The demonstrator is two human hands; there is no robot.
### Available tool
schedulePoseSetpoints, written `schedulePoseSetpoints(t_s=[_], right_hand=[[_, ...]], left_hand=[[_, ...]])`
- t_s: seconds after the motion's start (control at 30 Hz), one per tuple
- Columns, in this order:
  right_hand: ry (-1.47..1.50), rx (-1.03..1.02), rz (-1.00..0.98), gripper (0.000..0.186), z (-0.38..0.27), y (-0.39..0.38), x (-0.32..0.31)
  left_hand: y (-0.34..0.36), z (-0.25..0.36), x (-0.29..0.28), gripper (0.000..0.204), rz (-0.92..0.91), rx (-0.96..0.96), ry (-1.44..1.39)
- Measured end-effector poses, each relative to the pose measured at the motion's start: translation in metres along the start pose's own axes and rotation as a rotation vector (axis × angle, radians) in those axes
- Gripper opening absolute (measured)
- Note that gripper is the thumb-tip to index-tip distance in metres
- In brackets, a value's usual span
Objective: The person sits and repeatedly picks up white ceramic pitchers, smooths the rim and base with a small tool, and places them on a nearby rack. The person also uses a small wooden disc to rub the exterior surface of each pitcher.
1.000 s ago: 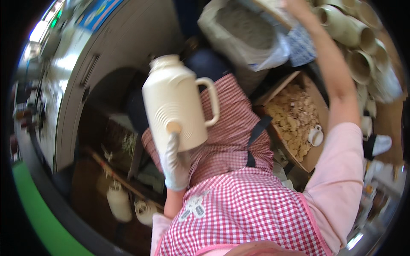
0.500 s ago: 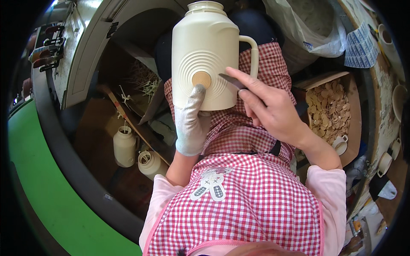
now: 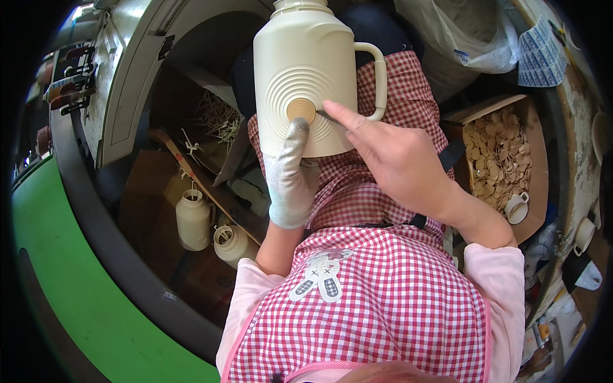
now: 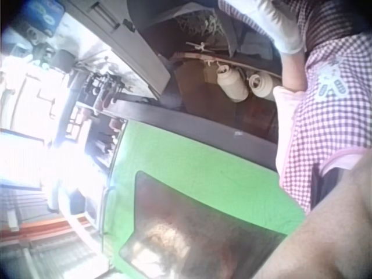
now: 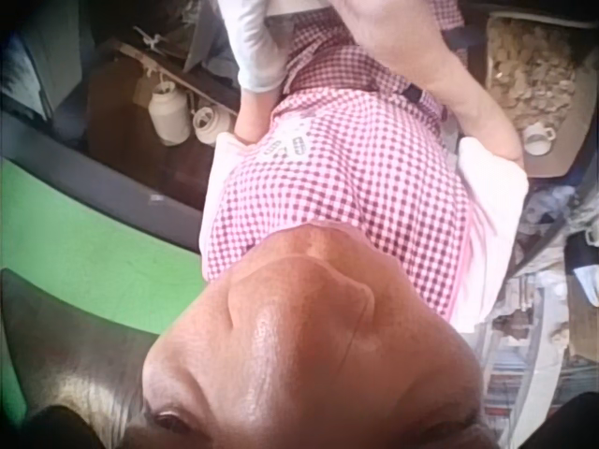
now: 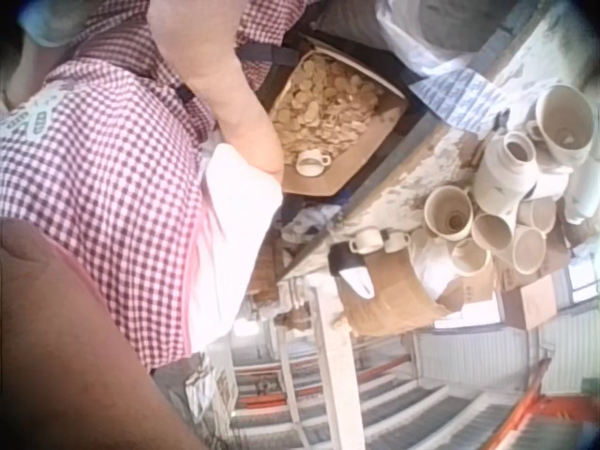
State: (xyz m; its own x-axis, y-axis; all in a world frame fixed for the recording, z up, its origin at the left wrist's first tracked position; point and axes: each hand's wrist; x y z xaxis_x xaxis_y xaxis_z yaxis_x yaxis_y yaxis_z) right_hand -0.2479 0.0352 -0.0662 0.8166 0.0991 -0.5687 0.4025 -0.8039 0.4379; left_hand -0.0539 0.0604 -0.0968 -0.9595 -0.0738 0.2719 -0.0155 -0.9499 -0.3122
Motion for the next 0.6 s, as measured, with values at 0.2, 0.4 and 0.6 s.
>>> schedulePoseSetpoints(t_s=[0.2, 0.4, 0.6], right_hand=[[-0.088, -0.049, -0.1, 0.048, -0.003, 0.012, -0.003], [0.335, 0.235, 0.092, 0.043, 0.015, 0.013, -0.019], [0.513, 0.269, -0.005, 0.041, 0.014, 0.021, -0.02]], left_hand=[[0.007, 0.01, 0.005, 0.059, 0.153, 0.416, 0.755], [0.034, 0.026, 0.021, 0.022, 0.25, 0.341, 0.36], [0.029, 0.027, 0.01, 0.028, 0.229, 0.065, -0.188]])
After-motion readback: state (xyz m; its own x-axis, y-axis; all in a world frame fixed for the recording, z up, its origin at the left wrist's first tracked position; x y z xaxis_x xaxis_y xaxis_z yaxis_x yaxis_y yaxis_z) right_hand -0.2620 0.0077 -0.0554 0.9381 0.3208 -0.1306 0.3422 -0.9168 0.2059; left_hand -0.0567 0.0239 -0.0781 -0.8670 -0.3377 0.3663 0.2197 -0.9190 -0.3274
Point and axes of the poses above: each hand's wrist, its own y-axis towards the middle knuckle, its own x-axis out of the palm, z = x × y, and after that the axes turned 12 degrees about -x, right-handed
